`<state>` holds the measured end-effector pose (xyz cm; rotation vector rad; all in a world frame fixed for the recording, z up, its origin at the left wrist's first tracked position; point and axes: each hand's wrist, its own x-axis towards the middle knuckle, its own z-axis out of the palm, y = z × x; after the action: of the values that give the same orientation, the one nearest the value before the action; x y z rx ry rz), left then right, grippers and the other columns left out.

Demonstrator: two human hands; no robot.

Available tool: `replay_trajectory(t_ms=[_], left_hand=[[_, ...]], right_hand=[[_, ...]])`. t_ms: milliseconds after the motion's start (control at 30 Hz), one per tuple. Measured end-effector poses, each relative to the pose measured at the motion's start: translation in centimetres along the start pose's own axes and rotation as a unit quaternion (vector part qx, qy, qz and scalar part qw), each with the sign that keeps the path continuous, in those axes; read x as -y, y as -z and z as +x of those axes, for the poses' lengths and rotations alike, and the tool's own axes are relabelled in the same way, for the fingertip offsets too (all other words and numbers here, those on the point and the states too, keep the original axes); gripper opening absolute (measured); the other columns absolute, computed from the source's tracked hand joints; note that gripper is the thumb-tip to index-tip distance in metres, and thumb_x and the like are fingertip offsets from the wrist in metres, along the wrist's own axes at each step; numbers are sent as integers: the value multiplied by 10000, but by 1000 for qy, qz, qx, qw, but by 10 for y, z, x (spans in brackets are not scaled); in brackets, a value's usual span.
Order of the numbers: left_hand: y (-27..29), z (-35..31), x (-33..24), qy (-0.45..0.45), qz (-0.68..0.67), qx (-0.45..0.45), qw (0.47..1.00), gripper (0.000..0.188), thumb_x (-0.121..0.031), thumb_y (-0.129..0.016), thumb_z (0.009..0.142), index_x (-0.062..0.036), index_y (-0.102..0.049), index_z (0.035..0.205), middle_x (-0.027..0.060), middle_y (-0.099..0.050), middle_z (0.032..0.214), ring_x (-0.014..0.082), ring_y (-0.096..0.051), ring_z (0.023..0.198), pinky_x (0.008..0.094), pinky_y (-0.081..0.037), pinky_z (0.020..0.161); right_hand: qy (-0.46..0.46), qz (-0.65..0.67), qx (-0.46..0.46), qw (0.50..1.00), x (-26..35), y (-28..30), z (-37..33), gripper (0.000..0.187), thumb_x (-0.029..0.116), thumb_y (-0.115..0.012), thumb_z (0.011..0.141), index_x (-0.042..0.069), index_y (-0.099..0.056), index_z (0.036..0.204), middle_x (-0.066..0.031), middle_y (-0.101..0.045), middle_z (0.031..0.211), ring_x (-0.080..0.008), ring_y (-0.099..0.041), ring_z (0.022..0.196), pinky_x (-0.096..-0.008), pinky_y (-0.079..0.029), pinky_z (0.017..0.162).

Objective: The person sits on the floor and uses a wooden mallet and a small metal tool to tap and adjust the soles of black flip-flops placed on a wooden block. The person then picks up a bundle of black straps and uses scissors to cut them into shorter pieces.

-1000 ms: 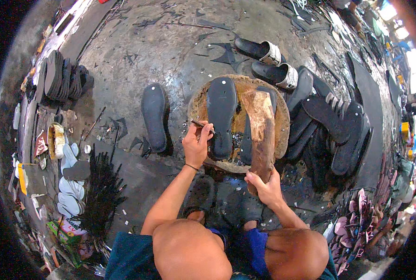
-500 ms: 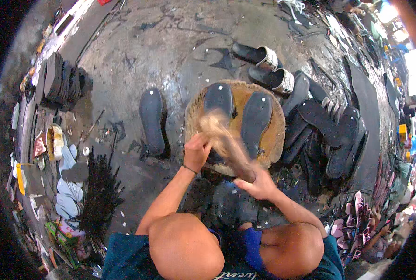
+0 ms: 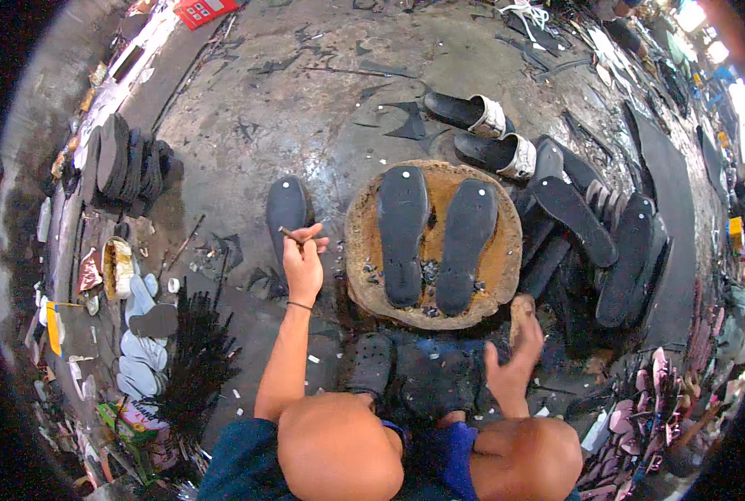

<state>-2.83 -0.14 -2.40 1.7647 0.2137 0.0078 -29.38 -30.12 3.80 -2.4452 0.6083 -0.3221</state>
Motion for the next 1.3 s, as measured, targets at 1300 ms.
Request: replay_trajectory(t_ms=[1300], left_hand=[[-80, -92, -33, -200, 408, 154, 878, 521, -392, -740, 824, 39, -477, 950, 225, -385, 1250, 410, -380, 1176, 468, -305, 1031]], right_hand=[[92, -65, -17, 994, 29, -53, 82, 449, 83, -641, 884, 22, -504, 1307, -164, -557, 1198, -237, -592, 1016, -325, -466, 872]])
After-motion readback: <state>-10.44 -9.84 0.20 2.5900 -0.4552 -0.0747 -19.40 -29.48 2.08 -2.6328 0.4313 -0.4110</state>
